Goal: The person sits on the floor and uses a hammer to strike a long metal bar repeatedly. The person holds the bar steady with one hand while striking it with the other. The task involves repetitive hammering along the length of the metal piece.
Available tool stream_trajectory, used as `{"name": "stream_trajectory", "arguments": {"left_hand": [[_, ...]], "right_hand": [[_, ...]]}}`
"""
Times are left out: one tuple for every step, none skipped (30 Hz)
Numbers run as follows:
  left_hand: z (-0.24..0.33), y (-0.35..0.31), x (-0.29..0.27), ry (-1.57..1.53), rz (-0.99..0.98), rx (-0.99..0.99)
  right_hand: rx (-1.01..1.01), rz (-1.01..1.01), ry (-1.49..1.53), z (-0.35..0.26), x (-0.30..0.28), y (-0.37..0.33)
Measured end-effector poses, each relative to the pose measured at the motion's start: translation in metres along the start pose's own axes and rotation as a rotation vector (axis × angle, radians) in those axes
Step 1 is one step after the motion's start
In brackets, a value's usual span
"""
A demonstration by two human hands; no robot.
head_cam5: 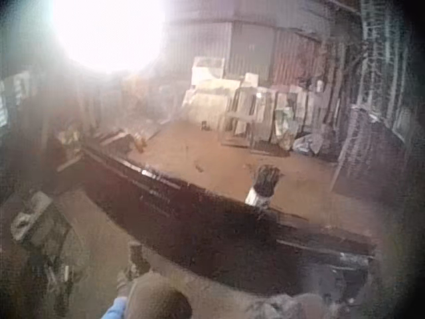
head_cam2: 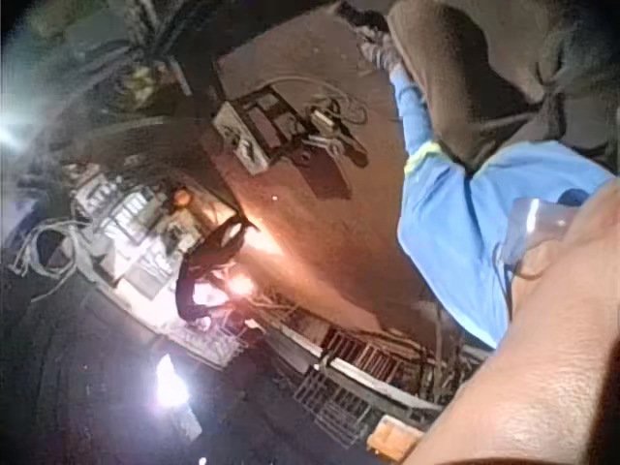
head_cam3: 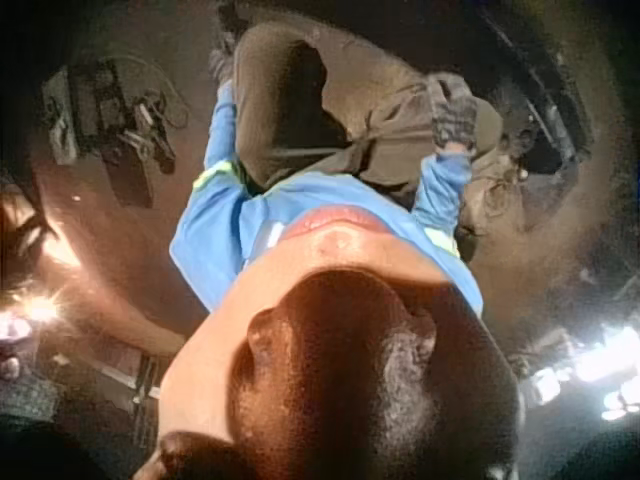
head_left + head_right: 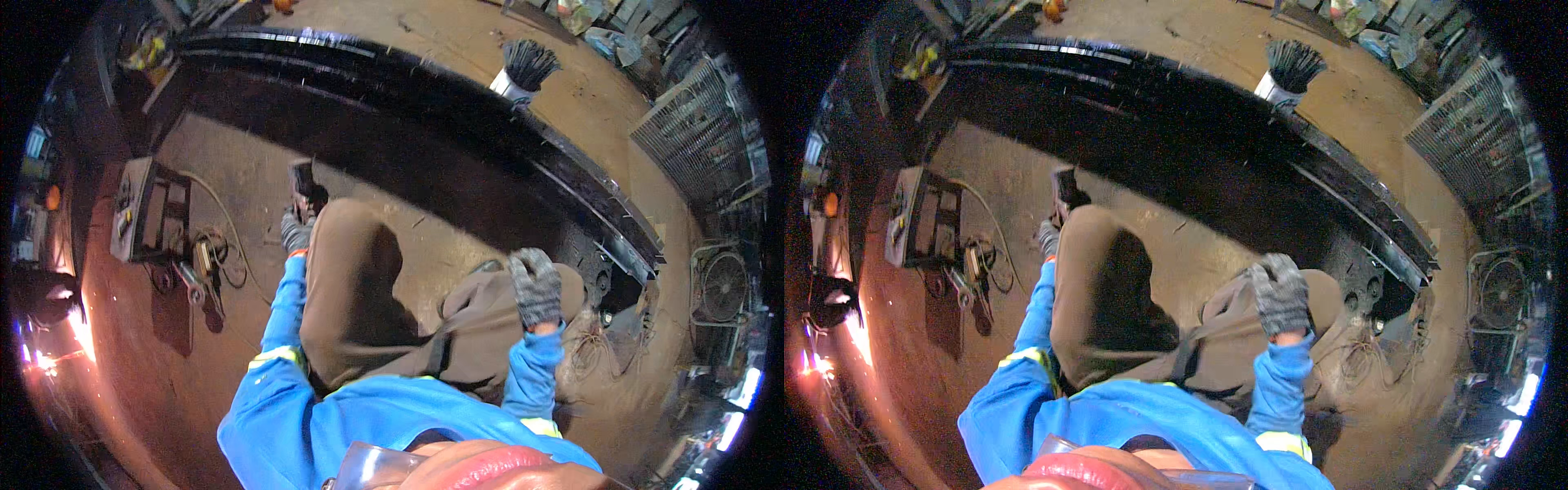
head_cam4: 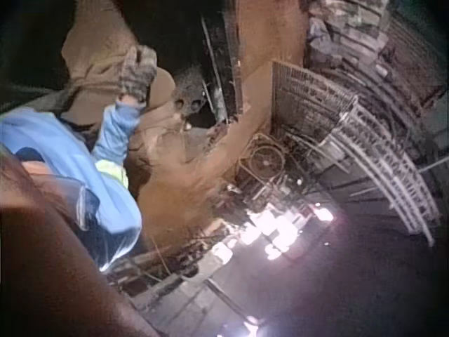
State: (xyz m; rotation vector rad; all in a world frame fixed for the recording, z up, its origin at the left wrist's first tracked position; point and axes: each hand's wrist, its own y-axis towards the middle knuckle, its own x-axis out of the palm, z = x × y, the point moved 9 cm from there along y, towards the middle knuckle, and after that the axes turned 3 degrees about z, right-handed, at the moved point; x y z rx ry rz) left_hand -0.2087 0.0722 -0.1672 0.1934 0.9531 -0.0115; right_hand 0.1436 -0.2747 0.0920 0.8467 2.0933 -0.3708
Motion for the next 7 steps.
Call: {"name": "stream_trajectory", "arguments": {"left_hand": [[0.040,0.008,-0.020,-0.110,-0.098,-0.118],[0.066,0.008,-0.036,-0.208,-0.174,-0.252],[0.070,0.005,-0.055,-0.469,-0.093,-0.192],[0.088,0.013,-0.068,-0.696,-0.038,-0.134],[0.113,0.026,-0.077,-0.786,-0.052,-0.037],[0.159,0.035,-0.104,-0.867,-0.086,0.059],[0.216,0.048,-0.131,-0.930,-0.071,0.192]], "right_hand": [[0.065,0.055,0.001,0.020,-0.014,-0.004],[0.054,0.074,0.062,0.027,-0.015,-0.002],[0.012,0.099,0.120,0.024,-0.020,-0.011],[0.002,0.098,0.187,0.022,-0.016,0.001],[-0.065,0.055,0.301,0.013,-0.009,0.015],[-0.118,0.013,0.416,-0.001,-0.003,0.023],[-0.158,0.009,0.525,-0.007,-0.007,0.040]]}}
